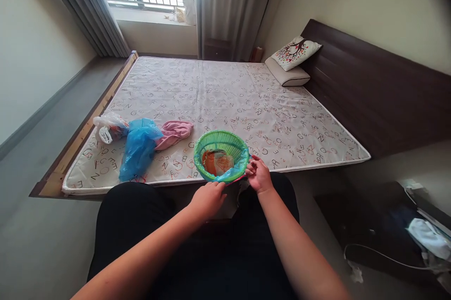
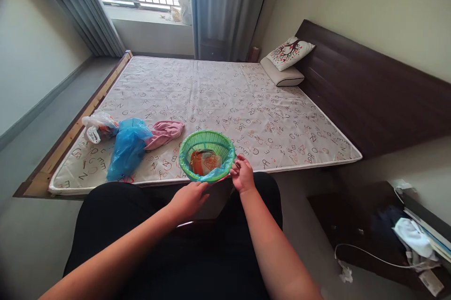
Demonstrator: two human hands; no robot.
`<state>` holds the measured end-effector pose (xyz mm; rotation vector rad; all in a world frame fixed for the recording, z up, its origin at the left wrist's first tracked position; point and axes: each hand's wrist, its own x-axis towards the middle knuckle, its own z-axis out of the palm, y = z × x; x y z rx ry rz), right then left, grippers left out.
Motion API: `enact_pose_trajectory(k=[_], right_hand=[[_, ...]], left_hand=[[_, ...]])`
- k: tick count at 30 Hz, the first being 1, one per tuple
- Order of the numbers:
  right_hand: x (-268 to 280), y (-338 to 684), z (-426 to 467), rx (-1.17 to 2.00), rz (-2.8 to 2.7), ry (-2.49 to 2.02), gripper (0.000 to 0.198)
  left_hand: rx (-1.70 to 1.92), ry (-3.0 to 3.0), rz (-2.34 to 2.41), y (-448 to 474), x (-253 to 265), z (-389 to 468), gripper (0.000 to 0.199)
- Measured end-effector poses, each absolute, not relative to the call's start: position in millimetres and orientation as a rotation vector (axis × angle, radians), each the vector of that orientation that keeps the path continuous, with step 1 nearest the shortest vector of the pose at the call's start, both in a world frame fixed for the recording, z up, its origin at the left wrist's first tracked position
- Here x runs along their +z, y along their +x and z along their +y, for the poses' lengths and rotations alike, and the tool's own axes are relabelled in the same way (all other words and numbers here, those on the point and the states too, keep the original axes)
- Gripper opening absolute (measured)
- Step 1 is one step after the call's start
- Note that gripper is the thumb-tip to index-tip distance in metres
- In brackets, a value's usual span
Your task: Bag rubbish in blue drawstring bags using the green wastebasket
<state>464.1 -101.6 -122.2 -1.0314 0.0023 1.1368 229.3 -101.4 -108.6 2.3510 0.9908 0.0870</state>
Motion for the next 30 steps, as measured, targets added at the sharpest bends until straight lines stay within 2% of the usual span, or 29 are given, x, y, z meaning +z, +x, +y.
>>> enact_pose_trajectory(k=[3, 6, 11, 13, 18, 21, 30], right_hand=[[-130, 469, -102, 1.205, -0.001, -1.062, 0.028], [-134, 472, -101, 1.296, -0.060, -1.084, 0.018], [-138, 483, -93, 1.331, -0.173, -1.248, 0.031], [-142, 488, -91, 1.337, -0.213, -1.321, 0.035], [-158, 489, -85, 1.234, -0.376, -1.507, 0.037], [-165, 485, -82, 1.106, -0.480, -1.564, 0.042], [-164, 479, -95, 1.074, -0.883, -1.549, 0.042]], left_hand=[[0.080, 2.437, 1.034, 214, -104, -95, 0.019], [0.144, 2.451, 1.066, 202, -103, -87, 0.017], [0.291, 2.284, 0.842, 181, -116, -79, 0.021], [0.409, 2.107, 0.839, 173, -123, -65, 0.022], [0.776, 1.274, 1.366, 160, -145, 12, 0.029], [0.666, 0.956, 1.409, 160, -161, 50, 0.032], [0.431, 0.928, 1.182, 176, -186, 49, 0.040]])
